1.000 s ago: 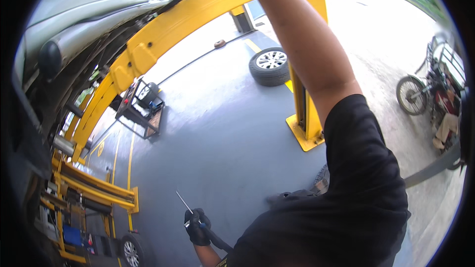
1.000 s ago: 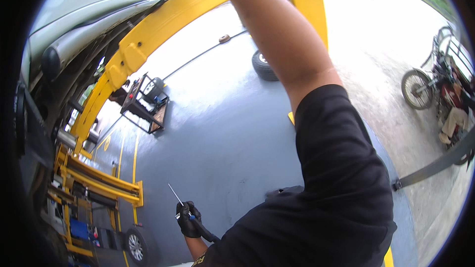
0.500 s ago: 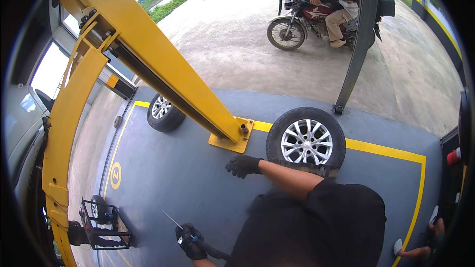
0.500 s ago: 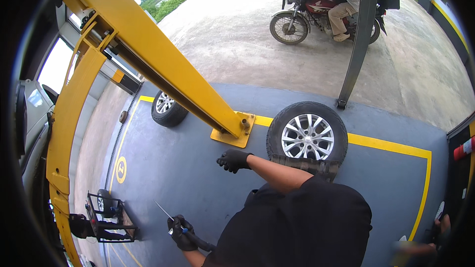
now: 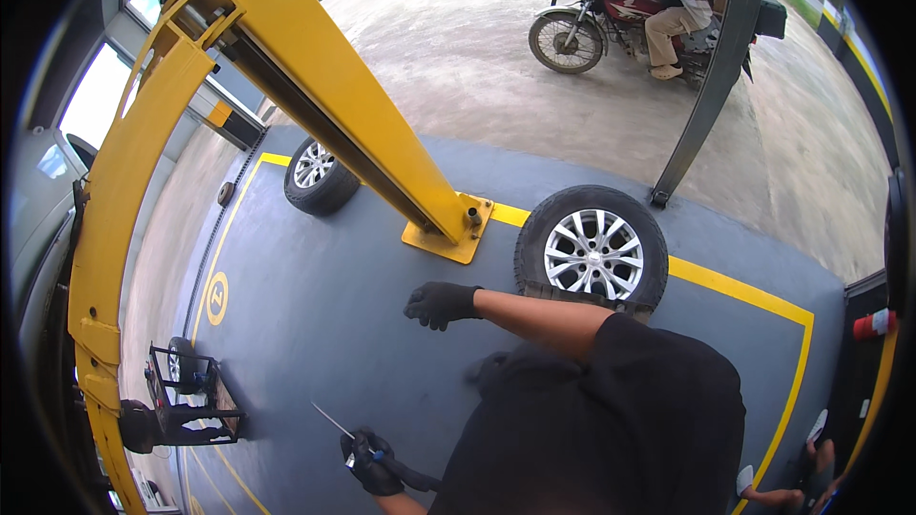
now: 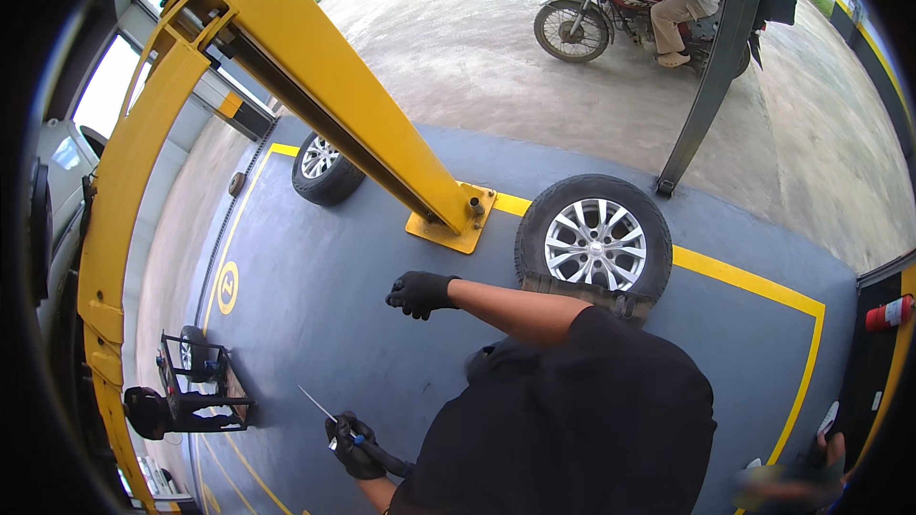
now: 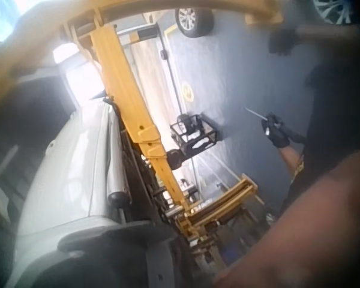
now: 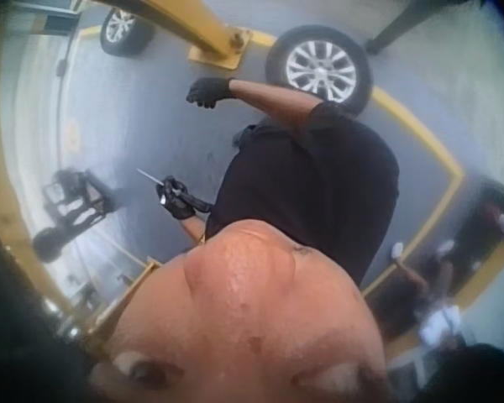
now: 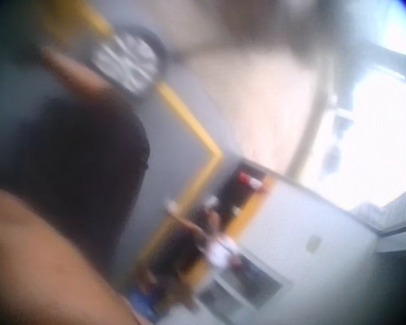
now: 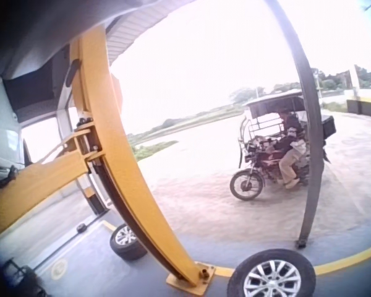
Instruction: The person selects a socket wrench from a tool chest and works underneath a raised vehicle. They use the wrench to loosen and remove bolts from the suspension assembly while a fluid drain pan is positioned below. The person removes a suspension component and continues to manipulate fasteners with the wrench.
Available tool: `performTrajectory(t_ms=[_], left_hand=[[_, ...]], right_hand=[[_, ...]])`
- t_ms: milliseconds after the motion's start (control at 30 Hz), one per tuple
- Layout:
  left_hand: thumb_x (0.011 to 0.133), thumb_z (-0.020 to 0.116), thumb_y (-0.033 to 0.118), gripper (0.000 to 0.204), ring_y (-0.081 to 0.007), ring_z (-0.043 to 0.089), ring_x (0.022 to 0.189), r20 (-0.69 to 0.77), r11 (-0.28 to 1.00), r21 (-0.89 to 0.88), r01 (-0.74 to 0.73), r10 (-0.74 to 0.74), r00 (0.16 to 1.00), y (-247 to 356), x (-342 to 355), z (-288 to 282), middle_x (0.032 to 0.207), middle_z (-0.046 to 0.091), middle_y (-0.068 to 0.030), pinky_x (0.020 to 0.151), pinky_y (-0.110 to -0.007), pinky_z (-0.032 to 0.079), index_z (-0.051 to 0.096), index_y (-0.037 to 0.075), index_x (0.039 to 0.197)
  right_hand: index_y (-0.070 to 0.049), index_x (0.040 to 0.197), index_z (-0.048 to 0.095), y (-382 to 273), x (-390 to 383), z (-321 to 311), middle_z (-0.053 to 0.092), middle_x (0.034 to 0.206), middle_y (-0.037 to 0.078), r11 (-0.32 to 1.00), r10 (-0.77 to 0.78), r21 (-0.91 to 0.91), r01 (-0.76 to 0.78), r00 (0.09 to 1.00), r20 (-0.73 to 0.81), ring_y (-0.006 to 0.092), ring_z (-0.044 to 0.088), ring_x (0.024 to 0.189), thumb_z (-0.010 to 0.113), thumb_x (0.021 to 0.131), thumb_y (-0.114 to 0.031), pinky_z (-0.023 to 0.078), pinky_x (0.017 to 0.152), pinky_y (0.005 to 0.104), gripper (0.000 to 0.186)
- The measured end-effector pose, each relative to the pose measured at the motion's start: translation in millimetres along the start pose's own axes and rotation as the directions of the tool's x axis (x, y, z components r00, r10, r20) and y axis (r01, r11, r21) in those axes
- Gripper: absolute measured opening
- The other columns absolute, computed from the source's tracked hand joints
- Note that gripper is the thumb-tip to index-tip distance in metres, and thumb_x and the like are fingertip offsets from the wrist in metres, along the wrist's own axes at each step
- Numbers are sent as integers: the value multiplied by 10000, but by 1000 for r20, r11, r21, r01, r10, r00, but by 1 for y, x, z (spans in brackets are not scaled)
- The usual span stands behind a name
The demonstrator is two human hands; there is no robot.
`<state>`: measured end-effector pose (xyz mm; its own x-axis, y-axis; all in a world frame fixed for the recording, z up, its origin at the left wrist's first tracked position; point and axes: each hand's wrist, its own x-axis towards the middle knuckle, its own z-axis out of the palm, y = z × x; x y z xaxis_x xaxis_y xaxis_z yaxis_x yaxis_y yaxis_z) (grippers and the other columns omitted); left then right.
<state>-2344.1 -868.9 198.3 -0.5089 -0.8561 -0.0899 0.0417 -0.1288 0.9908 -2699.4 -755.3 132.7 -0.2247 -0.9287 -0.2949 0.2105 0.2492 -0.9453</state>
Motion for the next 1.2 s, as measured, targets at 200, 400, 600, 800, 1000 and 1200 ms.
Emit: performTrajectory(t_ms=[200,400,600,800,1000,1200], left_hand=[[971,635,245,170,-71,498,544,-113,993,-115,14,-27,993,-2,3,-10,839,577,-20,458,-209,366,538,112,1014],[969,646,209,134,-63,508,583,-34,988,-156,8,-13,999,-2,18,-3,882,581,-4,485,-201,382,546,126,998],[951,670,218,155,-64,500,618,93,990,-138,-18,31,995,-6,36,2,875,560,0,498,-206,373,550,127,985],[940,675,212,155,-74,503,637,158,993,-117,-9,28,987,-6,38,7,863,544,-8,505,-216,375,559,120,987],[955,657,197,138,-83,510,652,74,988,-142,53,-42,996,0,36,24,872,543,-18,515,-219,384,566,105,1004],[983,636,195,130,-87,524,678,131,995,-100,19,-5,991,9,45,45,859,539,-24,554,-219,414,553,97,1002]], right_hand=[[-23,1183,654,-5,2,80,682,905,99,994,40,-109,-8,955,295,210,651,711,621,980,-384,585,654,372,416],[-8,1231,645,1,-10,87,684,984,111,965,98,-260,16,903,418,222,667,817,596,977,-388,593,716,384,460],[-11,1219,649,-13,-21,71,682,973,113,968,74,-250,12,941,331,225,672,811,599,980,-389,594,705,380,450],[-9,1202,657,-24,-23,75,683,962,111,983,18,-178,46,939,344,221,674,811,597,982,-384,594,713,376,438],[5,1176,676,-36,-26,84,690,966,105,973,25,-220,68,919,394,208,669,811,598,980,-404,588,729,360,460],[-38,1184,687,-46,-33,91,674,963,56,976,13,-201,86,896,444,164,650,849,601,1011,-421,551,761,320,428]])
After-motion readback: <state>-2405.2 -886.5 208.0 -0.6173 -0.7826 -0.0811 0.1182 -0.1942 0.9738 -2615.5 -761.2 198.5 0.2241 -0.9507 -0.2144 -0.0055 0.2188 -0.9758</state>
